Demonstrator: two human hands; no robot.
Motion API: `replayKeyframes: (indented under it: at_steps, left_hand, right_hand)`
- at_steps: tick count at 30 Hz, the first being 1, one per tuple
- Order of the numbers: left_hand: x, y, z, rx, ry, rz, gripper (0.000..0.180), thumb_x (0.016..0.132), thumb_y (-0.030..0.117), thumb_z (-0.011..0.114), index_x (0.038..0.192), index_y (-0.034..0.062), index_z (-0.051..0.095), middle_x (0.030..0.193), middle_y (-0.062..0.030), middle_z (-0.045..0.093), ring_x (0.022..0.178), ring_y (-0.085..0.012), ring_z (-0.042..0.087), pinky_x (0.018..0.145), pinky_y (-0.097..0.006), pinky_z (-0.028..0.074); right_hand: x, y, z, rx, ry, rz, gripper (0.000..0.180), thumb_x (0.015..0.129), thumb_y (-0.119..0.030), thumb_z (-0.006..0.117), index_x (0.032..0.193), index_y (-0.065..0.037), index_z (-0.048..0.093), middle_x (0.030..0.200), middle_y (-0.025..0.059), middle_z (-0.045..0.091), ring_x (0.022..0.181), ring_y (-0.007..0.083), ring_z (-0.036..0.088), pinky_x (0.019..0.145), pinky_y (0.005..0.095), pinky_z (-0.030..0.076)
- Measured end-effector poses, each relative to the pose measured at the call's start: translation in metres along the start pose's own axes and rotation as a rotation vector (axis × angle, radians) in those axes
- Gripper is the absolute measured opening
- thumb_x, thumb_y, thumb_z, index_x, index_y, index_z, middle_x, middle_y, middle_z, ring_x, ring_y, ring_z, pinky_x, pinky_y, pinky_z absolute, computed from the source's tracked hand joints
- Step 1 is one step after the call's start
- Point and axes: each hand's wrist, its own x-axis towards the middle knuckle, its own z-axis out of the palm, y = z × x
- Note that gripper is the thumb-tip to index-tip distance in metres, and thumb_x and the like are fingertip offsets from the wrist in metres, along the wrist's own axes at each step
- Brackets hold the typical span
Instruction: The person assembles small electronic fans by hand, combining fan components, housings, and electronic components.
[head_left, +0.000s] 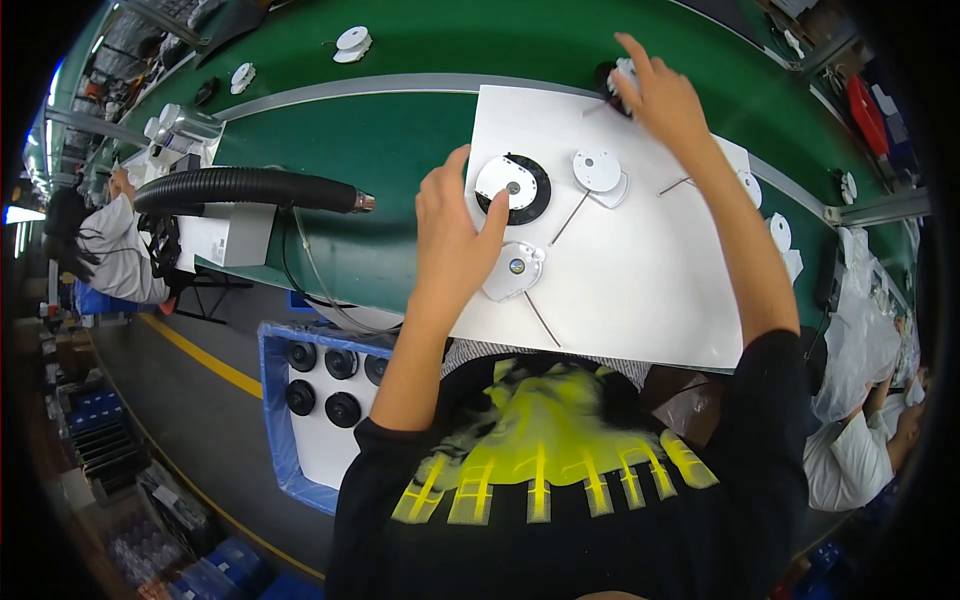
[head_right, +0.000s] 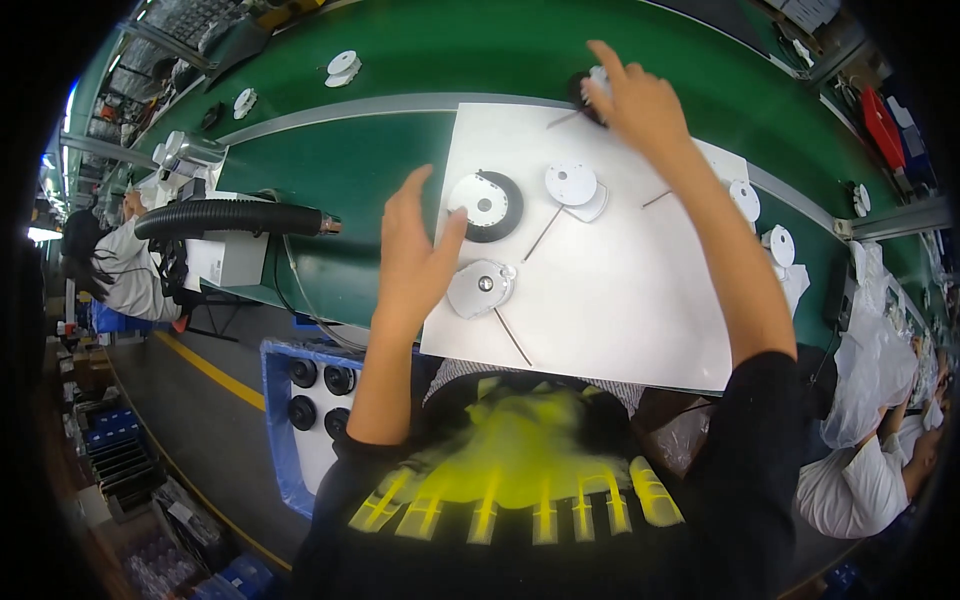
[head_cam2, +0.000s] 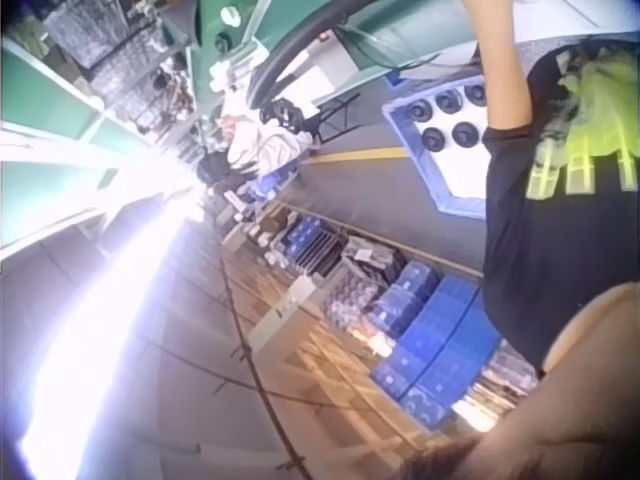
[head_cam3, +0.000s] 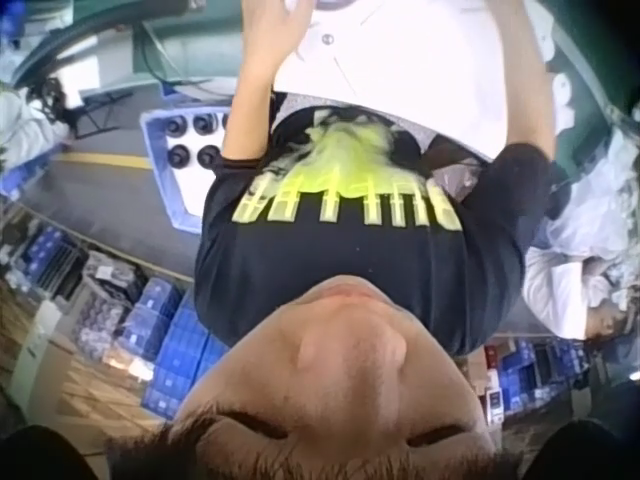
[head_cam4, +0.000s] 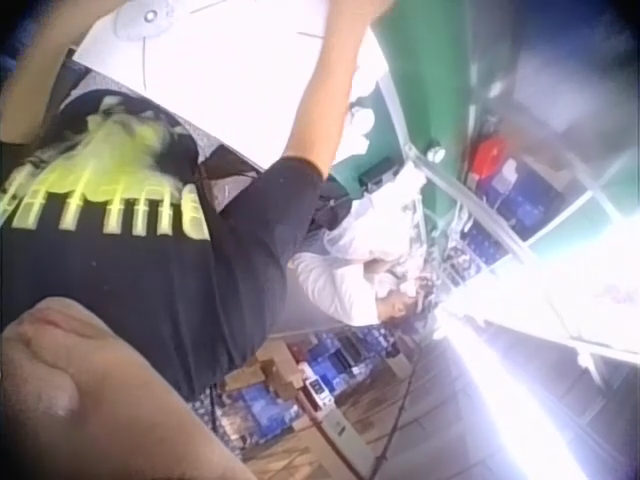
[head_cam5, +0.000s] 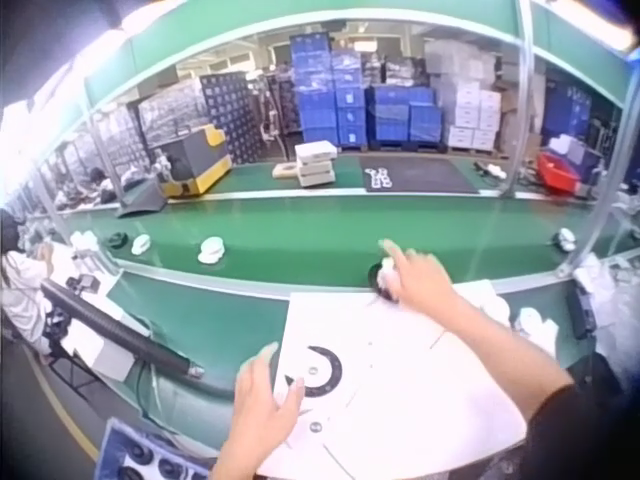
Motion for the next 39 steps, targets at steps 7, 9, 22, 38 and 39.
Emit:
replayKeyframes:
  at_steps: [7, 9, 22, 38, 39]
  left_hand:
    - [0.045, -0.026, 0.024, -0.039, -0.234, -0.259, 0.061, 0.085, 0.019, 0.068, 0.138, 0.0041, 0.042, 0.108, -0.0285, 0.063, 0.095, -0.0438, 0.063, 0.088, -0.048, 0.048]
    - [0.052, -0.03, 0.016, -0.038, -0.38, -0.319, 0.071, 0.081, 0.019, 0.072, 0.141, 0.0019, 0.039, 0.106, -0.0263, 0.065, 0.09, -0.0363, 0.067, 0.079, -0.042, 0.053]
    - [-0.055, -0.05, -0.004, -1.957, -0.293, -0.567, 0.088, 0.08, 0.016, 0.076, 0.153, 0.0211, 0.025, 0.146, -0.0233, 0.038, 0.13, -0.041, 0.043, 0.094, -0.069, 0.044]
    - [-0.007, -0.066, -0.031, -2.474, 0.203, -0.637, 0.055, 0.099, 0.052, 0.028, 0.13, 0.0156, 0.054, 0.139, -0.0257, 0.045, 0.134, -0.0486, 0.034, 0.107, -0.059, 0.035]
    - [-0.005, -0.063, -0.033, -2.441, 0.246, -0.651, 0.056, 0.1, 0.053, 0.026, 0.13, 0.0152, 0.053, 0.139, -0.0262, 0.044, 0.135, -0.0488, 0.033, 0.107, -0.059, 0.035]
  right_hand:
    - [0.052, 0.05, 0.041, -0.399, 0.04, 0.062, 0.057, 0.095, -0.046, 0.052, 0.145, -0.023, 0.038, 0.103, 0.0204, 0.063, 0.099, 0.0337, 0.063, 0.075, 0.0421, 0.052]
    - [0.036, 0.011, 0.019, -0.231, 0.214, -0.078, 0.057, 0.094, -0.043, 0.054, 0.145, -0.027, 0.039, 0.107, 0.0184, 0.062, 0.099, 0.034, 0.061, 0.079, 0.0436, 0.05]
    - [-0.08, -0.056, -0.022, 0.161, -0.362, -0.292, 0.047, 0.096, -0.031, 0.053, 0.141, -0.027, 0.045, 0.113, 0.0188, 0.056, 0.095, 0.0316, 0.057, 0.086, 0.04, 0.045]
    - [-0.119, -0.167, -0.033, 1.725, -0.266, 0.328, 0.038, 0.105, -0.029, 0.03, 0.143, -0.025, 0.036, 0.108, 0.0054, 0.058, 0.096, 0.0116, 0.059, 0.077, 0.0267, 0.052]
    - [-0.114, -0.173, -0.029, 1.724, -0.274, 0.314, 0.038, 0.105, -0.029, 0.03, 0.143, -0.025, 0.036, 0.108, 0.0054, 0.058, 0.096, 0.0116, 0.059, 0.077, 0.0267, 0.052]
